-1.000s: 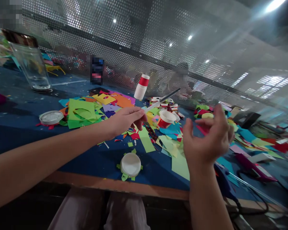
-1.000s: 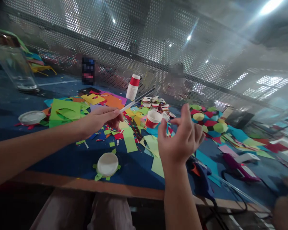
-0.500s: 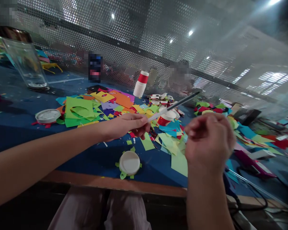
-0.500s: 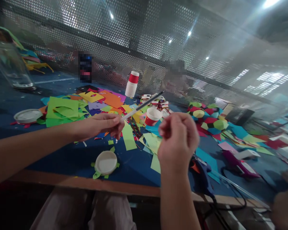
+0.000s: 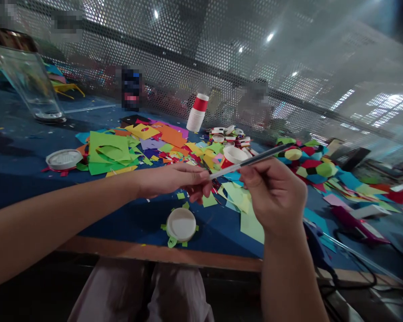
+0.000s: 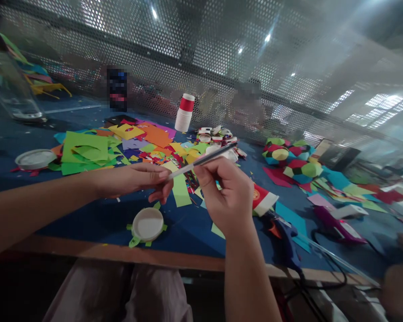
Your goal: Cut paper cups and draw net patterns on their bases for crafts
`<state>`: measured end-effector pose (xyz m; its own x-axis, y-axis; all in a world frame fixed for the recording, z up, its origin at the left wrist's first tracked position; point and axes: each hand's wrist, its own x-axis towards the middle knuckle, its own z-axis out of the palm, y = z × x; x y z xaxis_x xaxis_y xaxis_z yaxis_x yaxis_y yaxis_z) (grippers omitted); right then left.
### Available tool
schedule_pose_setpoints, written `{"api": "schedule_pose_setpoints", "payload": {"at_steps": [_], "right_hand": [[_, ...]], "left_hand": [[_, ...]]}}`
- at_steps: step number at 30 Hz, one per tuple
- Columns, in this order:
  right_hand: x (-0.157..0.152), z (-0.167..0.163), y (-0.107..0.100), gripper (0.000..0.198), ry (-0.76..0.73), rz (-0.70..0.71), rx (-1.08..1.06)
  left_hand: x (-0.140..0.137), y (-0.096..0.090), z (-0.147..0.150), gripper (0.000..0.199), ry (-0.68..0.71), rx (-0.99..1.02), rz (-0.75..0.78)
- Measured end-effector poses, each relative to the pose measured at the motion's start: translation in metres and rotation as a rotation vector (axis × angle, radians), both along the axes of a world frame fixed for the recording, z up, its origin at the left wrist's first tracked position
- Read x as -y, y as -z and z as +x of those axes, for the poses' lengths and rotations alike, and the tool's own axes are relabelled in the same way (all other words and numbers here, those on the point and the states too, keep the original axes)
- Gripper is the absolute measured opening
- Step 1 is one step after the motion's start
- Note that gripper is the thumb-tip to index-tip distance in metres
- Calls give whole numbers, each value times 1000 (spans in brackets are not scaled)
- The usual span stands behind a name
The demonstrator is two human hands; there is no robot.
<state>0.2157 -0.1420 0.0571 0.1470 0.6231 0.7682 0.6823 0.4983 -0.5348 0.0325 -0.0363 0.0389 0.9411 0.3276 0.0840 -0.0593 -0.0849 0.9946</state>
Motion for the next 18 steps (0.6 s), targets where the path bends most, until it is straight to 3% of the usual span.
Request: {"api": "schedule_pose_setpoints", "payload": {"at_steps": [4, 7, 10, 14, 18], "right_hand": [[-1, 6, 2, 22, -54, 60, -96], [-7, 16, 8, 35, -86, 144, -246], [-11, 22, 12, 50, -129, 96, -301], [-12, 15, 15, 33, -241, -137, -242], [-11, 0, 16, 8, -298, -157, -220]], "left_hand": [[1, 0, -1, 34, 4, 35, -51], [1, -1, -1, 34, -1, 69, -96], [0, -2, -1, 35, 0, 95, -126], [-1, 0, 0, 35, 21, 94, -132], [1, 1, 0, 35, 35, 79, -122]]}}
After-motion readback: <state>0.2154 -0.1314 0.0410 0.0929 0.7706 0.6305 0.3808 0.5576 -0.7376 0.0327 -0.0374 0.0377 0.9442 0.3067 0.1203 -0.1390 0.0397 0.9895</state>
